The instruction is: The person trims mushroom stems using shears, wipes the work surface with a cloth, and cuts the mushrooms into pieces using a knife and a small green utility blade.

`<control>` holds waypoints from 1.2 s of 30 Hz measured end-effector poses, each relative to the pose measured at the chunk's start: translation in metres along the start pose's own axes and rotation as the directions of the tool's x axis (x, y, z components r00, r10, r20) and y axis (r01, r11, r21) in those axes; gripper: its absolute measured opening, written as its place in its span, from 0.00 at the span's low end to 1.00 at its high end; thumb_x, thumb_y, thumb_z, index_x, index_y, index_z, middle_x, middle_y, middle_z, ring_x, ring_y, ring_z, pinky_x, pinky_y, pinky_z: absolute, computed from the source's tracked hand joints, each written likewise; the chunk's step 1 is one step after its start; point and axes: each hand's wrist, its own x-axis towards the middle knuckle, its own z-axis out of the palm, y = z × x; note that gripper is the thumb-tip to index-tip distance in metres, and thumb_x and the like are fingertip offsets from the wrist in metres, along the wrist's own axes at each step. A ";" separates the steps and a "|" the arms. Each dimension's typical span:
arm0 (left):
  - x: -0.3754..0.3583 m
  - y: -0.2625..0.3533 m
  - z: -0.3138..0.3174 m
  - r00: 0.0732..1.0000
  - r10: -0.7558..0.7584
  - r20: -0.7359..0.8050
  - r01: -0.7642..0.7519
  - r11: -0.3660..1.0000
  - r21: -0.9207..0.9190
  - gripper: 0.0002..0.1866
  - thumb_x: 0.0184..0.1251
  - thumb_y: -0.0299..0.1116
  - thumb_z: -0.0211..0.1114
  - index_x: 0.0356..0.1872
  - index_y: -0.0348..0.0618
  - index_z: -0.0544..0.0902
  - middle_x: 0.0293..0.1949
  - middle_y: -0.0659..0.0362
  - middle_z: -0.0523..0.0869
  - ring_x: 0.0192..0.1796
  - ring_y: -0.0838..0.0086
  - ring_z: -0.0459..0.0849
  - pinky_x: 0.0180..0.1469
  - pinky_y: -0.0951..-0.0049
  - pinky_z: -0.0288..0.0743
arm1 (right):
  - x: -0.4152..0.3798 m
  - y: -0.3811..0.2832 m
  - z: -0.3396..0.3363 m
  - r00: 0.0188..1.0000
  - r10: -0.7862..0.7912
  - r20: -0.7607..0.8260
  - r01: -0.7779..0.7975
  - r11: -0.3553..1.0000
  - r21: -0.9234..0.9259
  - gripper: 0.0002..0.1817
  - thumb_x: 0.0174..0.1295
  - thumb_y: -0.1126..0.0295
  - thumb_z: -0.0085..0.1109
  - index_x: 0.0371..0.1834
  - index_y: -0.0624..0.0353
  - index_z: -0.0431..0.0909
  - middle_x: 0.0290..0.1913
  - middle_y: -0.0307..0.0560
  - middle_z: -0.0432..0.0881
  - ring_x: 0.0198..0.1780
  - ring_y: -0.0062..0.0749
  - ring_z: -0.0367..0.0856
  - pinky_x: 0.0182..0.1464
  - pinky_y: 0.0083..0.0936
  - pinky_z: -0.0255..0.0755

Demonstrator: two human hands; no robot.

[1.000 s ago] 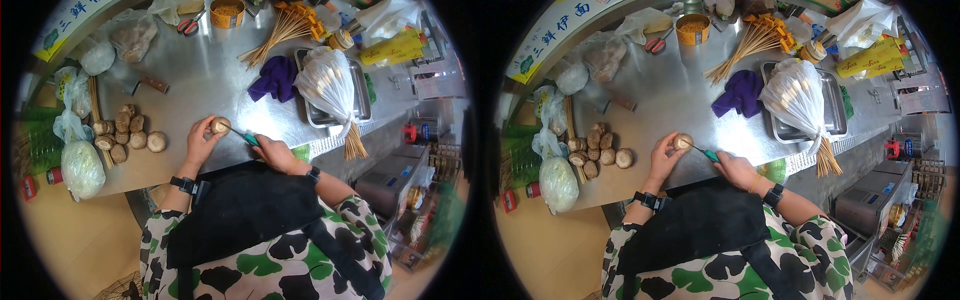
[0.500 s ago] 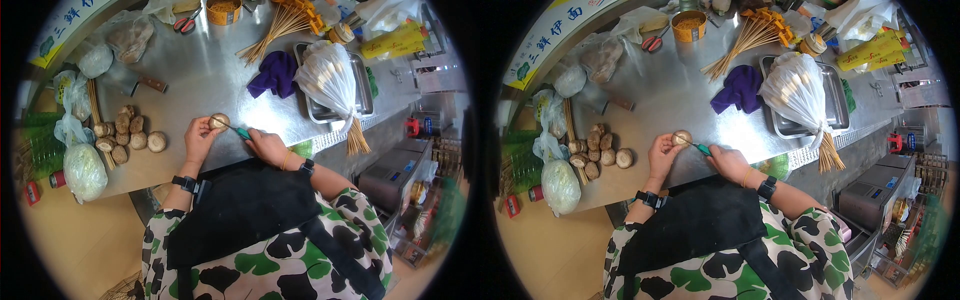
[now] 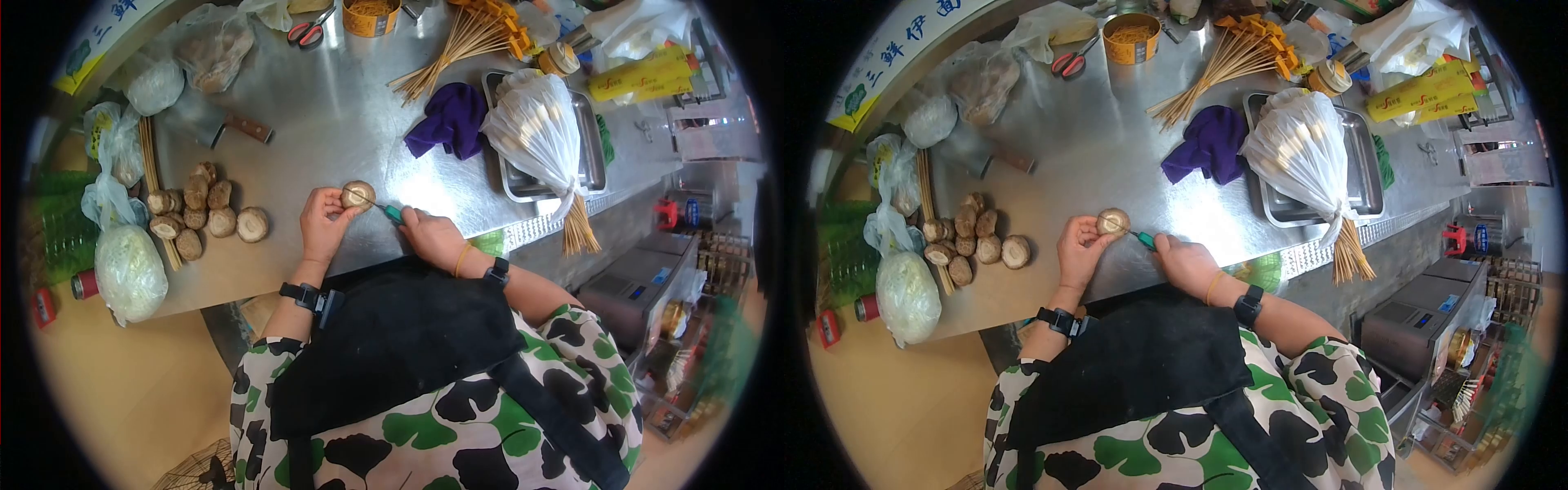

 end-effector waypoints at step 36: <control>-0.023 0.005 0.002 0.974 -0.225 0.028 0.227 0.970 -0.085 0.09 0.67 0.22 0.66 0.46 0.34 0.81 0.35 0.60 0.83 0.35 0.81 0.83 0.38 0.80 0.81 | -0.022 -0.004 0.002 0.998 -0.064 -0.023 0.065 0.997 0.043 0.14 0.72 0.60 0.51 0.42 0.61 0.67 0.26 0.57 0.82 0.28 0.57 0.82 0.31 0.48 0.75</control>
